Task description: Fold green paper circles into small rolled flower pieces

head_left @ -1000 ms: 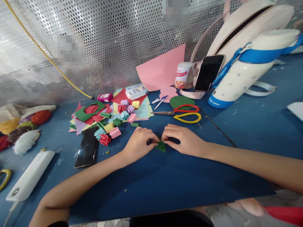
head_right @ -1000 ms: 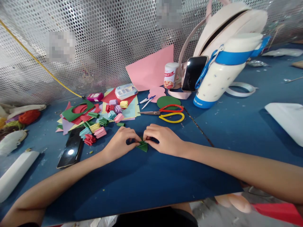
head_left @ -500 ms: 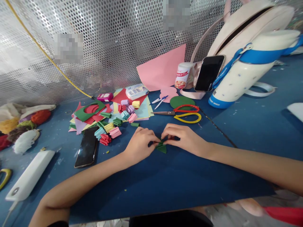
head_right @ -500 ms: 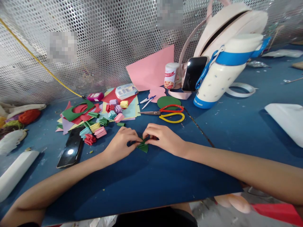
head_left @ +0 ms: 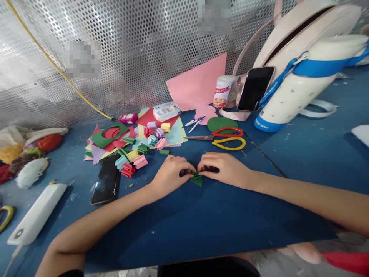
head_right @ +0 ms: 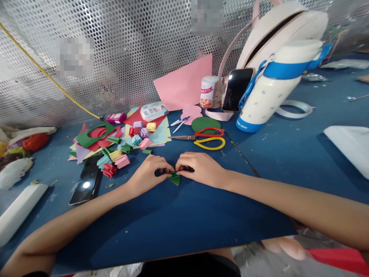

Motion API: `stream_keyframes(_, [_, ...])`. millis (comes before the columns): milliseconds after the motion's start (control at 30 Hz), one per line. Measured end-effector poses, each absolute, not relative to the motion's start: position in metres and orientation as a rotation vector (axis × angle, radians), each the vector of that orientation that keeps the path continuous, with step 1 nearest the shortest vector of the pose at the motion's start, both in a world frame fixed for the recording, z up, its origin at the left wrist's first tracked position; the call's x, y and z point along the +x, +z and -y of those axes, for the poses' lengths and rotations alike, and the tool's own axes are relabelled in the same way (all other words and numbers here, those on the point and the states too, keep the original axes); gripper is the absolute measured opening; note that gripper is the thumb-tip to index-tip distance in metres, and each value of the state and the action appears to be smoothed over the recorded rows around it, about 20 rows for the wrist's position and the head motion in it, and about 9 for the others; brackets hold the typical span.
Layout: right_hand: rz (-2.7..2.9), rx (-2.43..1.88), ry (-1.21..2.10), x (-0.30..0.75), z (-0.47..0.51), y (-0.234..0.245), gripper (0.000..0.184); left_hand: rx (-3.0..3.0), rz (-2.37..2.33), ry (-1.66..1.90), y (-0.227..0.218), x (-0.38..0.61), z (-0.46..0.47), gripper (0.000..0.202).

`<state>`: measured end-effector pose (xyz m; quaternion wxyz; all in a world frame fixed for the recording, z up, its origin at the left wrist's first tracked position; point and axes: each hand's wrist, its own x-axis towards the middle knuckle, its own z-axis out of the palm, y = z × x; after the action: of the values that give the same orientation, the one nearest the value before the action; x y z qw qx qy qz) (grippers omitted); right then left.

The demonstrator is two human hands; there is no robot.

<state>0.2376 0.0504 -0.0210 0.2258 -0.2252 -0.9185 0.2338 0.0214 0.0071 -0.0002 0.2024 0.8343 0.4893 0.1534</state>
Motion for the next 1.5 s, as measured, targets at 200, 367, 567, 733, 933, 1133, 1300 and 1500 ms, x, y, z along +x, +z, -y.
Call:
stream_keyframes(200, [2.539,-0.614,0.573,0.236,-0.048,-0.019,0.019,2.344,-1.381,0.308,0.006,0.018,-0.007,0.014])
stream_keyframes(367, [2.546,-0.589,0.508,0.234,-0.048,-0.02,0.017,2.458,-1.441,0.157,0.012,0.022,0.0,0.011])
stream_keyframes(567, [2.558,-0.567,0.428,0.234,-0.046,-0.019,0.017,2.662,-1.334,0.08,0.018,0.02,0.002,0.013])
stream_keyframes(733, [2.571,-0.555,0.36,0.234,-0.046,-0.019,0.019,2.438,-1.239,0.225,0.015,0.016,-0.006,0.009])
stream_keyframes(933, [2.561,-0.527,0.251,0.235,-0.046,-0.02,0.026,2.307,-1.363,0.456,0.001,0.022,-0.008,0.01])
stream_keyframes(1133, [2.614,-0.457,0.21,0.24,-0.053,-0.015,0.034,2.273,-1.415,0.518,-0.002,0.021,-0.007,0.015])
stream_keyframes(1300, [2.6,-0.495,0.277,0.241,-0.055,-0.015,0.037,2.238,-1.441,0.528,-0.001,0.022,-0.005,0.018])
stream_keyframes(1500, [2.604,-0.561,0.319,0.237,-0.052,-0.017,0.031,2.439,-1.401,0.495,-0.003,0.023,-0.003,0.014])
